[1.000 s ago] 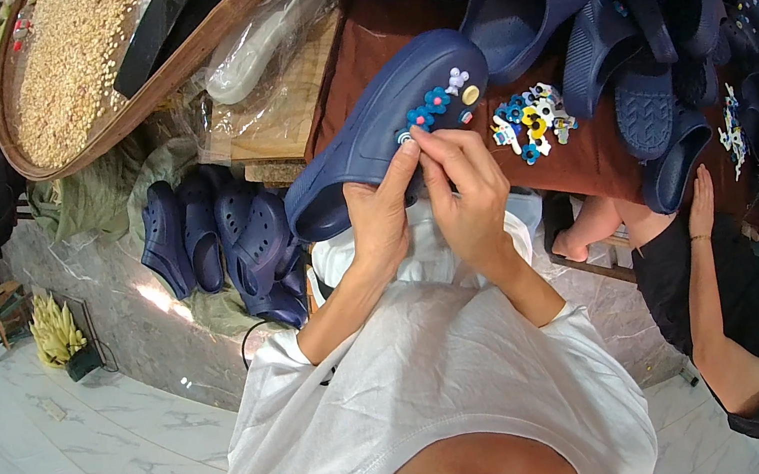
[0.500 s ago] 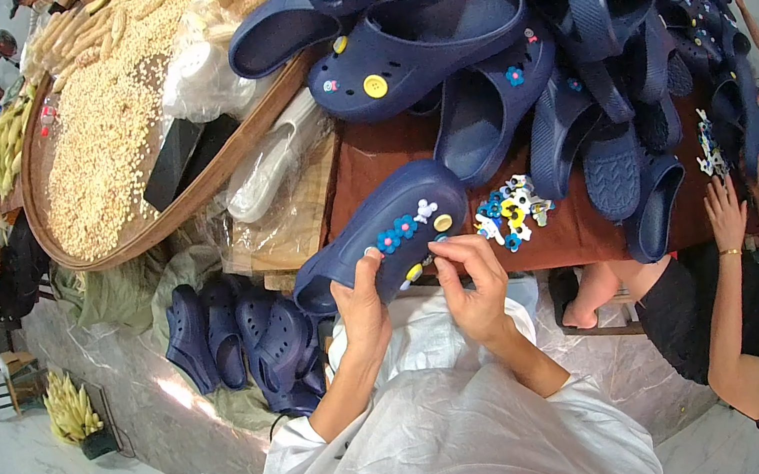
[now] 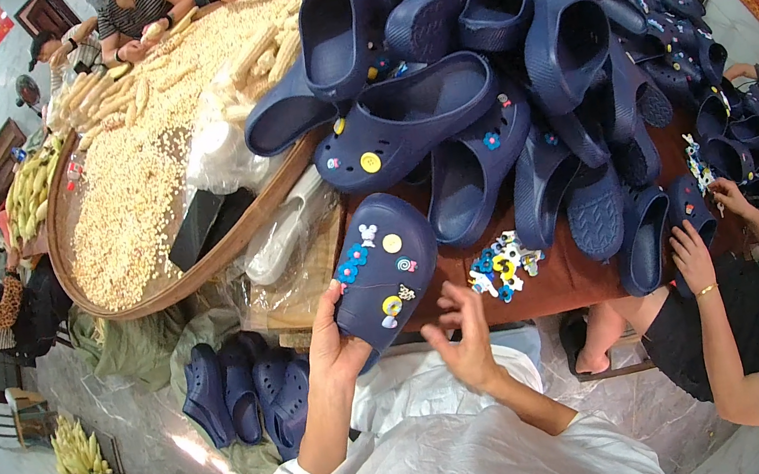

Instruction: Applying decorative charms to the upper of foam clog shoes.

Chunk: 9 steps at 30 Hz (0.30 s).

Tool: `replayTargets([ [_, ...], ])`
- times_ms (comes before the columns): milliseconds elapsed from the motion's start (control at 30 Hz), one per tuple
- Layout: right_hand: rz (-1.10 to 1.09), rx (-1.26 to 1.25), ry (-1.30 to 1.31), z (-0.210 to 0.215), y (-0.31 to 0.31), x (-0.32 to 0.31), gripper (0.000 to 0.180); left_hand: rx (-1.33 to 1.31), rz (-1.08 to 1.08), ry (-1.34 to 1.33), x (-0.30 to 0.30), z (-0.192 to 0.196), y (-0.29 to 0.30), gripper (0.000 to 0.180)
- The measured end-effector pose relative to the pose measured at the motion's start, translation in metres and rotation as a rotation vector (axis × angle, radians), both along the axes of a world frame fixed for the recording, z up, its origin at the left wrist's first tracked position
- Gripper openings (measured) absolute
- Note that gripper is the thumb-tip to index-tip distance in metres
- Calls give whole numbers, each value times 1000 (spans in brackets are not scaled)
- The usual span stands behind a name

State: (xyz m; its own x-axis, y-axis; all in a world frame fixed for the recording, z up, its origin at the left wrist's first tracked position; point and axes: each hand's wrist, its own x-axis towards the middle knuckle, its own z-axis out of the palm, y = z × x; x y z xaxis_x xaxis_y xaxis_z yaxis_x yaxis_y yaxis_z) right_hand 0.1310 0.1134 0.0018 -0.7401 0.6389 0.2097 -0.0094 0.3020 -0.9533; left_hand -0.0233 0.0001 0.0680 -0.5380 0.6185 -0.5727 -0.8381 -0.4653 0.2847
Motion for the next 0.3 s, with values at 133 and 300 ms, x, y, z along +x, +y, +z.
replayTargets([
  [133, 250, 157, -127, -10, -9, -5, 82, 157, -78, -99, -1, 23, 12, 29],
  [300, 464, -332, -205, -2, -12, -15, 88, 254, -141, -125, -10, 39, 35, 30],
])
